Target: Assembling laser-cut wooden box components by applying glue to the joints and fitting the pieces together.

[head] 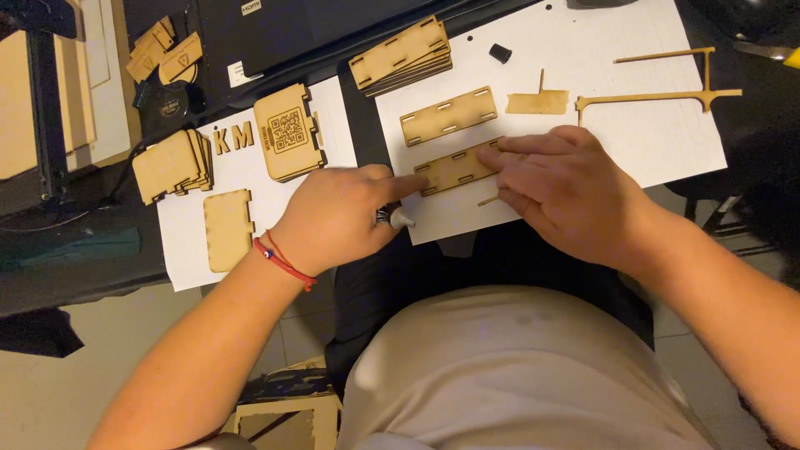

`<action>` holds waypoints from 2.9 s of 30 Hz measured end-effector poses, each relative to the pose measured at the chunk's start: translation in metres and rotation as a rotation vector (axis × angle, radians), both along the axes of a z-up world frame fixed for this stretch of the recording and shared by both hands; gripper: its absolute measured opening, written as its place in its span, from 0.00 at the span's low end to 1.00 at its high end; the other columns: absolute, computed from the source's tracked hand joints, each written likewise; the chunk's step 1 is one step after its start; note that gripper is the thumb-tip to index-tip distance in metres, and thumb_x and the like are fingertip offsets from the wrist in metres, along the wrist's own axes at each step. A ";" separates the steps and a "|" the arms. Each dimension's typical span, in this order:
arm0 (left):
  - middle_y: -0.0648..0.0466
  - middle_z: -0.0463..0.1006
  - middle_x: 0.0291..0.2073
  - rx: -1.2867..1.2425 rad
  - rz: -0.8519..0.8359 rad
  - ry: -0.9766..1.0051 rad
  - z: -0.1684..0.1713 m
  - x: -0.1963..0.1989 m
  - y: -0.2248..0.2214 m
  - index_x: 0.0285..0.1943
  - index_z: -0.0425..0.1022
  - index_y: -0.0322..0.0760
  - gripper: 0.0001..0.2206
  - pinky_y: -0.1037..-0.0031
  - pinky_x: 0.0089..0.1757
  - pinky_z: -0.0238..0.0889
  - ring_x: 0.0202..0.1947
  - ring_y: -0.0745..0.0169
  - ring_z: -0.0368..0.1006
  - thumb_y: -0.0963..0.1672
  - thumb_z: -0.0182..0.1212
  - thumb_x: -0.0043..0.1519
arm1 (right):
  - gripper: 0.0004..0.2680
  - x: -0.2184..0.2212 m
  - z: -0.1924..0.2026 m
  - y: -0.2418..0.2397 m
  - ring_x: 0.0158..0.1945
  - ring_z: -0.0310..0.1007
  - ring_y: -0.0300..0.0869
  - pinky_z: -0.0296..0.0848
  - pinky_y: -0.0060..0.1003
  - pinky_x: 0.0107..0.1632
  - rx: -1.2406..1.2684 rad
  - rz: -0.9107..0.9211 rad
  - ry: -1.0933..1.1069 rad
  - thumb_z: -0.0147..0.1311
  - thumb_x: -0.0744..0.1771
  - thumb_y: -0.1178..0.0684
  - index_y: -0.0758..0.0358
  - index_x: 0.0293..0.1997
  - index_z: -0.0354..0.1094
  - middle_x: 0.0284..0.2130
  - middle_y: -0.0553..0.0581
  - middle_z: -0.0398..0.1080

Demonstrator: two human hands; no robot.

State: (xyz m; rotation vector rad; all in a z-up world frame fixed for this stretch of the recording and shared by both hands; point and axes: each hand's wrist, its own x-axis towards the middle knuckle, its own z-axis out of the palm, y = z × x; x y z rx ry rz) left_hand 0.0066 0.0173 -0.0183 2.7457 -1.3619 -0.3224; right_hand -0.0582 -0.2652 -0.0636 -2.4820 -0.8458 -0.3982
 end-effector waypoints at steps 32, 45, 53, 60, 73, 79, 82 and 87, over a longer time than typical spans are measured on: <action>0.58 0.69 0.26 -0.011 -0.037 -0.266 -0.007 0.003 0.006 0.59 0.73 0.54 0.25 0.60 0.20 0.61 0.23 0.51 0.72 0.46 0.63 0.48 | 0.11 -0.002 -0.004 -0.002 0.58 0.72 0.44 0.62 0.43 0.51 -0.038 -0.045 -0.064 0.51 0.68 0.53 0.59 0.57 0.70 0.51 0.51 0.76; 0.62 0.80 0.37 -0.139 0.190 0.035 -0.001 0.003 -0.042 0.42 0.79 0.53 0.12 0.60 0.29 0.66 0.34 0.52 0.76 0.41 0.56 0.52 | 0.14 -0.002 -0.015 -0.003 0.58 0.71 0.45 0.61 0.45 0.55 -0.007 -0.047 -0.024 0.49 0.68 0.50 0.59 0.60 0.67 0.53 0.52 0.74; 0.57 0.82 0.32 -0.179 0.449 0.135 -0.003 0.015 -0.056 0.41 0.80 0.52 0.13 0.64 0.29 0.60 0.25 0.54 0.71 0.54 0.68 0.53 | 0.14 -0.001 -0.021 -0.005 0.55 0.74 0.47 0.62 0.46 0.52 0.028 -0.049 -0.064 0.54 0.66 0.51 0.59 0.57 0.68 0.47 0.56 0.76; 0.67 0.79 0.27 -0.371 0.583 0.324 0.031 0.011 -0.064 0.32 0.80 0.50 0.06 0.78 0.37 0.62 0.29 0.75 0.70 0.49 0.67 0.58 | 0.15 -0.002 -0.022 -0.005 0.58 0.71 0.47 0.61 0.48 0.56 0.035 -0.064 0.002 0.52 0.67 0.50 0.59 0.60 0.67 0.48 0.56 0.76; 0.63 0.81 0.39 -0.147 0.143 -0.024 0.005 -0.001 -0.050 0.40 0.81 0.52 0.14 0.62 0.28 0.66 0.35 0.53 0.77 0.39 0.56 0.50 | 0.13 -0.002 -0.019 -0.003 0.57 0.72 0.46 0.60 0.45 0.54 0.071 -0.057 -0.016 0.54 0.66 0.53 0.61 0.56 0.70 0.50 0.53 0.76; 0.58 0.81 0.39 -0.023 0.209 -0.082 0.004 0.003 -0.049 0.45 0.79 0.50 0.13 0.53 0.28 0.68 0.37 0.47 0.77 0.44 0.56 0.52 | 0.15 0.001 -0.011 -0.002 0.55 0.71 0.50 0.59 0.45 0.56 0.060 -0.070 0.130 0.52 0.66 0.49 0.59 0.59 0.67 0.55 0.58 0.72; 0.51 0.82 0.35 -0.208 0.440 -0.072 0.023 0.008 -0.034 0.50 0.79 0.47 0.13 0.56 0.42 0.71 0.40 0.43 0.78 0.44 0.63 0.56 | 0.04 0.000 0.003 -0.005 0.59 0.71 0.43 0.62 0.45 0.56 0.093 -0.051 0.107 0.50 0.68 0.50 0.54 0.36 0.69 0.41 0.49 0.77; 0.50 0.80 0.25 -0.838 0.766 0.287 0.039 0.006 -0.022 0.33 0.78 0.35 0.02 0.75 0.33 0.70 0.22 0.64 0.76 0.39 0.60 0.55 | 0.05 0.001 0.014 0.003 0.56 0.74 0.45 0.64 0.45 0.55 0.160 -0.103 0.199 0.49 0.69 0.51 0.54 0.35 0.68 0.41 0.50 0.77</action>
